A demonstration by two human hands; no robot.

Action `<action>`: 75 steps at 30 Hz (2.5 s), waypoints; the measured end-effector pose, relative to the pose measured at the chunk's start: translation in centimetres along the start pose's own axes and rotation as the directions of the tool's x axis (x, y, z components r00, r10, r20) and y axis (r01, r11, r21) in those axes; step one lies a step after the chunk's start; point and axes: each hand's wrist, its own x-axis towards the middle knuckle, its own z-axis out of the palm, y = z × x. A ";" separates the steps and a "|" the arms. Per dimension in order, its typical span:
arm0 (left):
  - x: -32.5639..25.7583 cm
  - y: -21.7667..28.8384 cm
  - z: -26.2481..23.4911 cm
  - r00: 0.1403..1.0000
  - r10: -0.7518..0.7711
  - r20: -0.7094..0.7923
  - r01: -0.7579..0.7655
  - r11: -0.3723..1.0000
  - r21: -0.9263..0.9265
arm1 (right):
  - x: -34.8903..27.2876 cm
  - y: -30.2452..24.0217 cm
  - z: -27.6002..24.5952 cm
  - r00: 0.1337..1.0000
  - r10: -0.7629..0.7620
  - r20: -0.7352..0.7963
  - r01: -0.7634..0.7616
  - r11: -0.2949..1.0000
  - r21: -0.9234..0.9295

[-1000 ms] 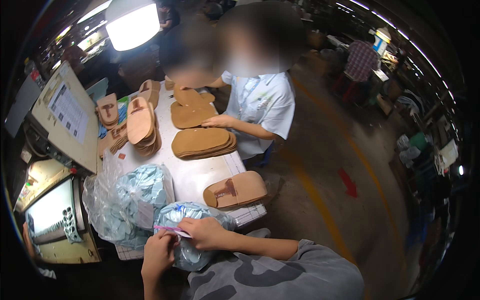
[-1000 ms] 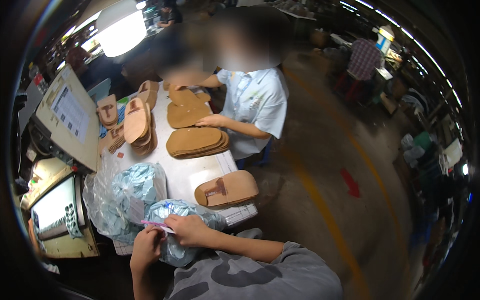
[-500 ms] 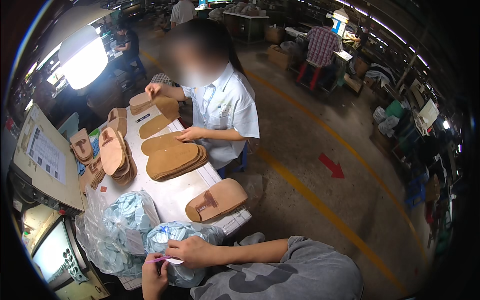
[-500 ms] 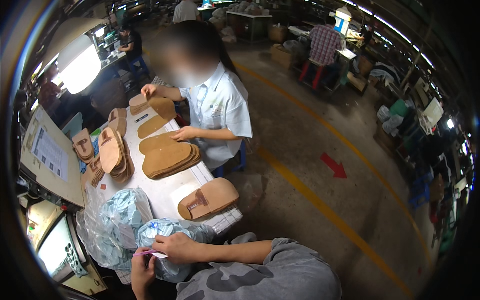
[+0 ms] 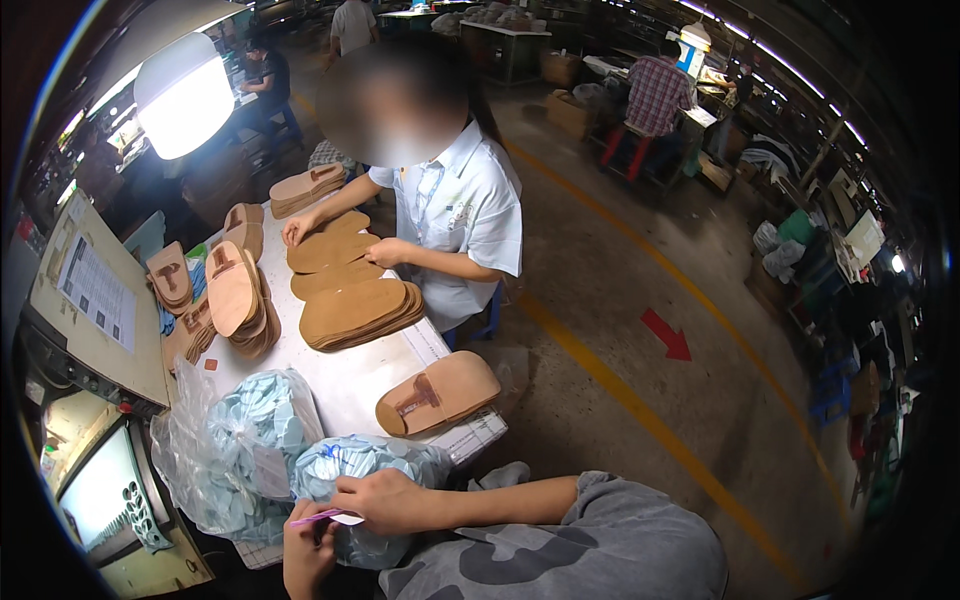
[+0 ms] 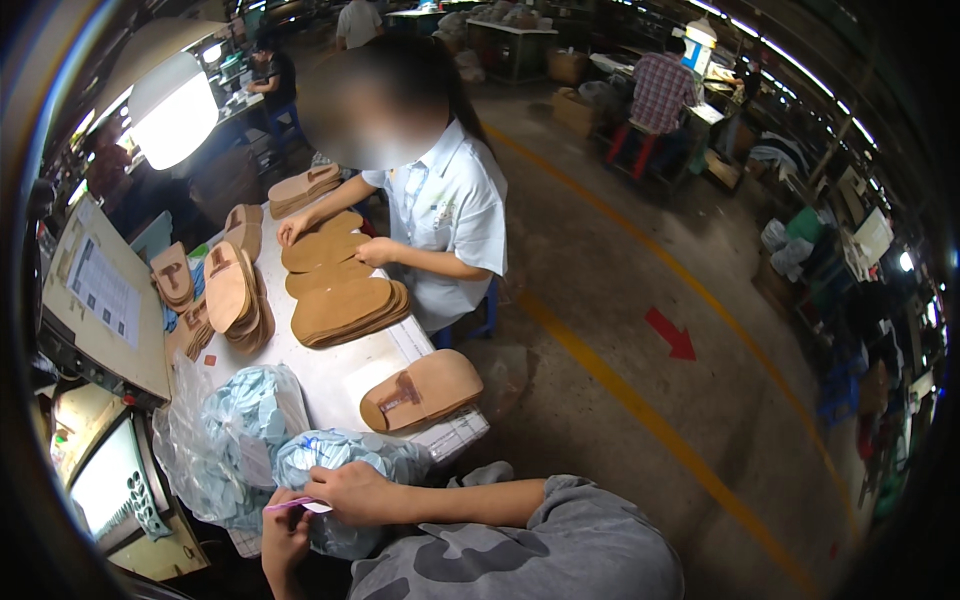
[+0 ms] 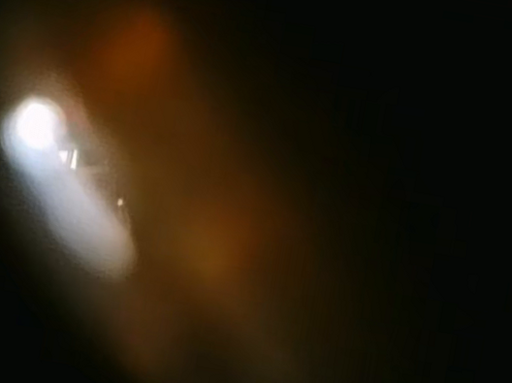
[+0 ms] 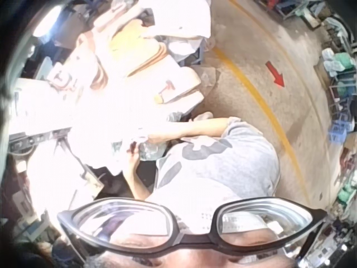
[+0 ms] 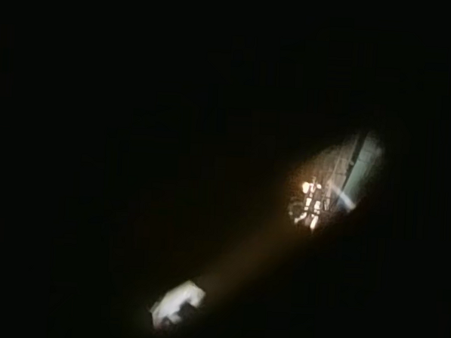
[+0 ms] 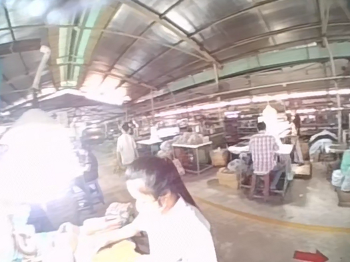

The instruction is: The person walks through a factory floor, picks up a plastic bag of light blue shoe insoles, and writes on a document with a pink pen. They then tie the bag closed and carry it away while another worker handles cardboard shoe parts nearby.

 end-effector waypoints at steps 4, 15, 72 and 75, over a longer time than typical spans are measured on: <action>-0.2 -0.1 0.1 1.000 -0.018 -0.002 0.018 0.999 -0.032 | -0.1 0.1 -0.2 0.999 -0.029 -0.034 0.030 0.999 0.017; -0.7 -0.9 1.7 0.986 -0.039 -0.164 0.036 0.999 -0.017 | 0.7 0.3 -0.8 0.996 -0.083 -0.030 0.081 0.994 -0.075; -1.0 -0.4 2.8 0.946 -0.205 -0.249 0.157 0.968 -0.198 | 2.2 1.3 -3.1 0.979 -0.066 0.194 0.050 0.995 0.084; -0.9 -0.6 3.4 0.938 -0.175 -0.300 0.125 0.976 -0.180 | 2.3 1.1 -3.3 0.978 -0.102 0.181 0.088 0.993 0.082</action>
